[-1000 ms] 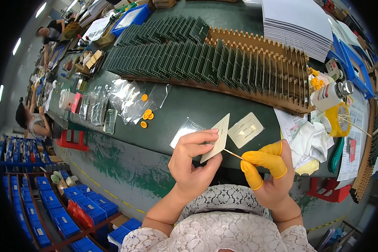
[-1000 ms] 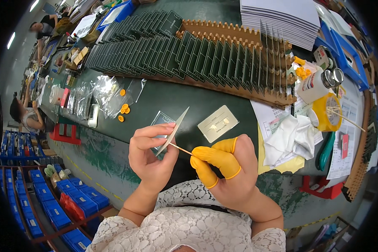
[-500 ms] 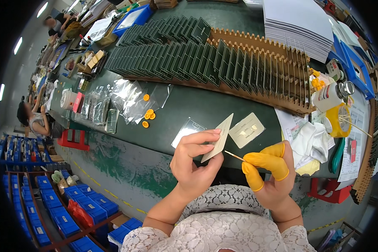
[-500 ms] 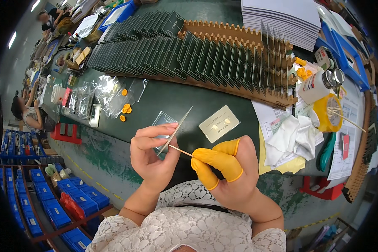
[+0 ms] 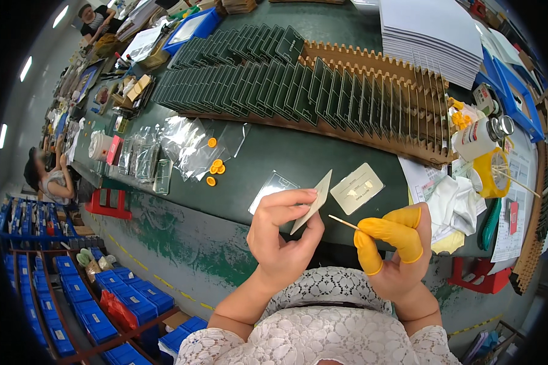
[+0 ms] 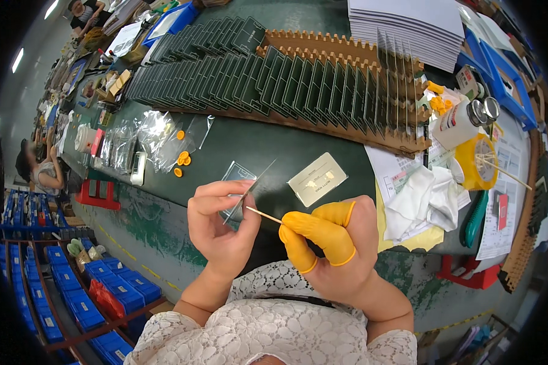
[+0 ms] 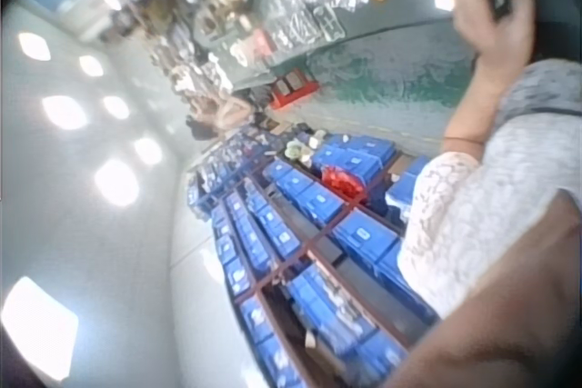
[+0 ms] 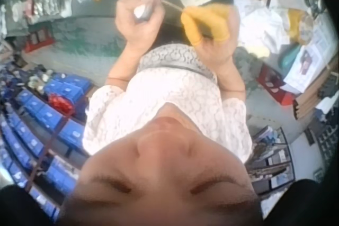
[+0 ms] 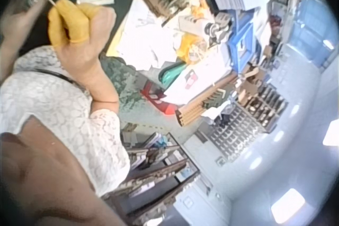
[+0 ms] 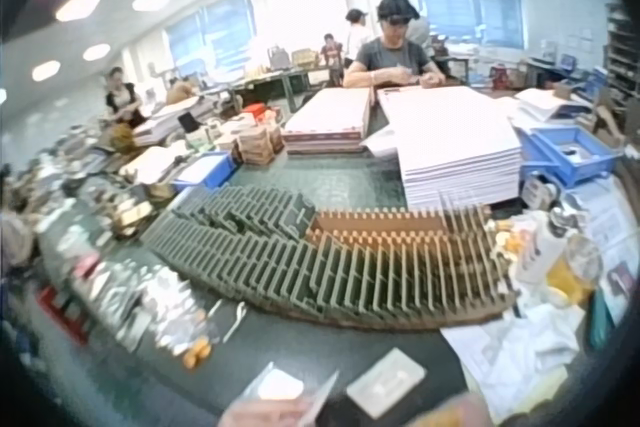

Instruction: The person applies a small amount of adhesive to a rectangular card using a wooden stick, then wipes the card with a white cloth. The person repeats this process on multiple cards, handling them one at a time.

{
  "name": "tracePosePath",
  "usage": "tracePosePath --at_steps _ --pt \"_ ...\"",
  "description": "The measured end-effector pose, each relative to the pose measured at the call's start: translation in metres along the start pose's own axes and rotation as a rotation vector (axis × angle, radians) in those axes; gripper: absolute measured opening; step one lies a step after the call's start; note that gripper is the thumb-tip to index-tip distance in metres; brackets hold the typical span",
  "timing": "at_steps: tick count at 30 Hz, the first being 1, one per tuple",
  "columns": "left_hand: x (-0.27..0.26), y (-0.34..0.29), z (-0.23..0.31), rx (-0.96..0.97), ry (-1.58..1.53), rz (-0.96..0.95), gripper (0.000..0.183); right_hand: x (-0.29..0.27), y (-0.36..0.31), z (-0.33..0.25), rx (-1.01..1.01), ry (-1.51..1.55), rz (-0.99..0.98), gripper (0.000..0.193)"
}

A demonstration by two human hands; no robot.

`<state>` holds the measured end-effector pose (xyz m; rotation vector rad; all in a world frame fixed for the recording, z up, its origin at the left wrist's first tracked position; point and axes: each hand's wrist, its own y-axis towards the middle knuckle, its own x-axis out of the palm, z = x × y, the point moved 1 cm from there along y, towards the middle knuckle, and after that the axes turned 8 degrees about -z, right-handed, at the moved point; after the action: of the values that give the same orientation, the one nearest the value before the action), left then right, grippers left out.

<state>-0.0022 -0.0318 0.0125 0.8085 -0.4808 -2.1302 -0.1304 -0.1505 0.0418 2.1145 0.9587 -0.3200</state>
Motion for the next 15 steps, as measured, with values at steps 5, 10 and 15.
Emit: tracePosePath --at_steps 5,10,15 --pt "-0.0001 0.0022 0.0007 0.032 0.080 0.038 0.039 0.0014 0.0026 0.0040 0.025 0.002 0.041 0.032" --pt "0.0013 0.0009 -0.0044 0.059 0.070 0.071 0.038 0.0023 0.0051 0.0071 0.025 -0.004 0.051 0.031" --pt "0.0008 0.0004 -0.0043 0.059 0.072 0.063 0.038 0.0042 0.0063 0.0080 0.014 -0.024 0.053 0.030"
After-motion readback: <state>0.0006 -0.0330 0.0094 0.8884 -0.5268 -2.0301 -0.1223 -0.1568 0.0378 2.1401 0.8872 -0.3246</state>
